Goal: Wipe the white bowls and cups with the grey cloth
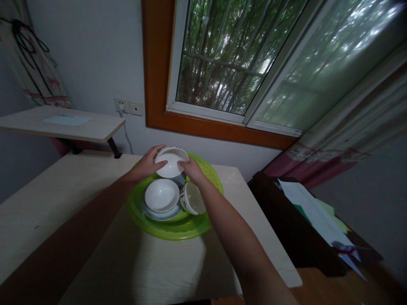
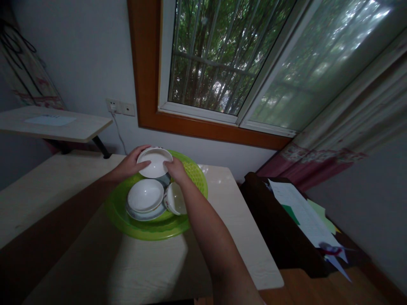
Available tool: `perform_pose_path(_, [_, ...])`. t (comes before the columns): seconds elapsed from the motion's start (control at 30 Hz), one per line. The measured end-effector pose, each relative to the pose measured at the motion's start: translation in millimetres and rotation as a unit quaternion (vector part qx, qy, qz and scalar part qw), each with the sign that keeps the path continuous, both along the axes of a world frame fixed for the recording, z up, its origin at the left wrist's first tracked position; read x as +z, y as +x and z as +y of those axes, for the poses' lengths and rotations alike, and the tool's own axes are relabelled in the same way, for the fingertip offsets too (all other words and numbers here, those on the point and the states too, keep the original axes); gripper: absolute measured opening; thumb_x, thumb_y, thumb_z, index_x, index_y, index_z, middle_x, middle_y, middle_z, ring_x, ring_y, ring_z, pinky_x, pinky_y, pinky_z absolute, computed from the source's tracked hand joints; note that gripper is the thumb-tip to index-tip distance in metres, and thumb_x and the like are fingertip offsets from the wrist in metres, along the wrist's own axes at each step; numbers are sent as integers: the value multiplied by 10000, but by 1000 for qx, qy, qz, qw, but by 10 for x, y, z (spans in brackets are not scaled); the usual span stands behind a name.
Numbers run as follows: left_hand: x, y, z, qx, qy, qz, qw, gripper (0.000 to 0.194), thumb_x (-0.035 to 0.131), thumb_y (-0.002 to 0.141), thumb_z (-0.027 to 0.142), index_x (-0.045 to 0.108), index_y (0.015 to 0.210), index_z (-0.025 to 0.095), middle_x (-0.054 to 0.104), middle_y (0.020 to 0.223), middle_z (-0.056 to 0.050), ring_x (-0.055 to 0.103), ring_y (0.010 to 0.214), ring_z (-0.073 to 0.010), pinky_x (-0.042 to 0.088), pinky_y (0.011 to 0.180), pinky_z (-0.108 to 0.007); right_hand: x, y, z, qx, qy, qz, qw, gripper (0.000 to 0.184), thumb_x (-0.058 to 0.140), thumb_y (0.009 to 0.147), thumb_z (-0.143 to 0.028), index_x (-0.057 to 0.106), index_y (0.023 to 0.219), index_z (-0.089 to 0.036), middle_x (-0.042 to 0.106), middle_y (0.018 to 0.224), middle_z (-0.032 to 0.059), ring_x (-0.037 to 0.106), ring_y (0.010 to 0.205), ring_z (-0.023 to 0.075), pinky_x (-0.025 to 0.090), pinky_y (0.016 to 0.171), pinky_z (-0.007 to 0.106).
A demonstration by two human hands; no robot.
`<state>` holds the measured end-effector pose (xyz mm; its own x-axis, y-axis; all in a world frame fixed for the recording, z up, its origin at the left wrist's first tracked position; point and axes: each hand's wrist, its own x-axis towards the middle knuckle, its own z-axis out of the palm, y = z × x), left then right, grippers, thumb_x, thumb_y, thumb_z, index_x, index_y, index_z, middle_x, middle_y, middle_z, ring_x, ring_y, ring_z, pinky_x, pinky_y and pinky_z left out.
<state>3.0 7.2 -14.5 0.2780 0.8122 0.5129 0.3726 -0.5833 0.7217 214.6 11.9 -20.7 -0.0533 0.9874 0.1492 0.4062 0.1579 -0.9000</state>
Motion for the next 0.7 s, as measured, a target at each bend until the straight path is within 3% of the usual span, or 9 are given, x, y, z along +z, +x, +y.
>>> perform_pose_path(0.13, [-38, -2, 3, -27, -29, 4, 999, 741, 608, 759, 255, 378, 1458, 169, 490, 1459, -127, 462, 1346, -284, 338, 1160, -479, -8, -4, 34, -11, 3, -19, 1000, 278, 529, 874, -209, 702, 1069, -113, 744, 955, 77, 684, 816, 176, 533, 746, 273])
perform_pose_path(0.27, [-63, -12, 10, 15, -56, 13, 998, 730, 513, 749, 176, 363, 1463, 176, 530, 1421, -117, 515, 1295, -271, 374, 1133, -475, 25, -8, 20, -34, 47, -135, 989, 273, 503, 922, -228, 675, 1112, -132, 732, 1052, 101, 678, 927, 195, 514, 820, 284])
perform_pose_path(0.5, [-10, 23, -54, 62, -12, 151, 987, 707, 435, 773, 124, 377, 1476, 160, 545, 1423, -111, 529, 1291, -254, 394, 1128, -427, 193, -32, -144, -17, 142, -376, 915, 304, 414, 953, -191, 562, 1215, -150, 704, 1088, 147, 670, 947, 241, 494, 841, 311])
perform_pose_path(0.6, [-3, 31, -56, 83, 12, 174, 981, 686, 428, 790, 112, 385, 1474, 152, 543, 1429, -110, 534, 1288, -246, 396, 1130, -409, 236, -66, -189, -26, 144, -403, 903, 320, 425, 938, -173, 542, 1235, -152, 700, 1090, 150, 671, 918, 248, 493, 820, 316])
perform_pose_path(0.7, [5, 27, -37, 109, 32, 165, 980, 598, 399, 849, 137, 425, 1446, 131, 551, 1420, -126, 555, 1263, -242, 402, 1120, -405, 209, -70, -155, -42, 134, -364, 921, 298, 398, 964, -187, 567, 1207, -151, 708, 1065, 141, 671, 931, 235, 482, 829, 299])
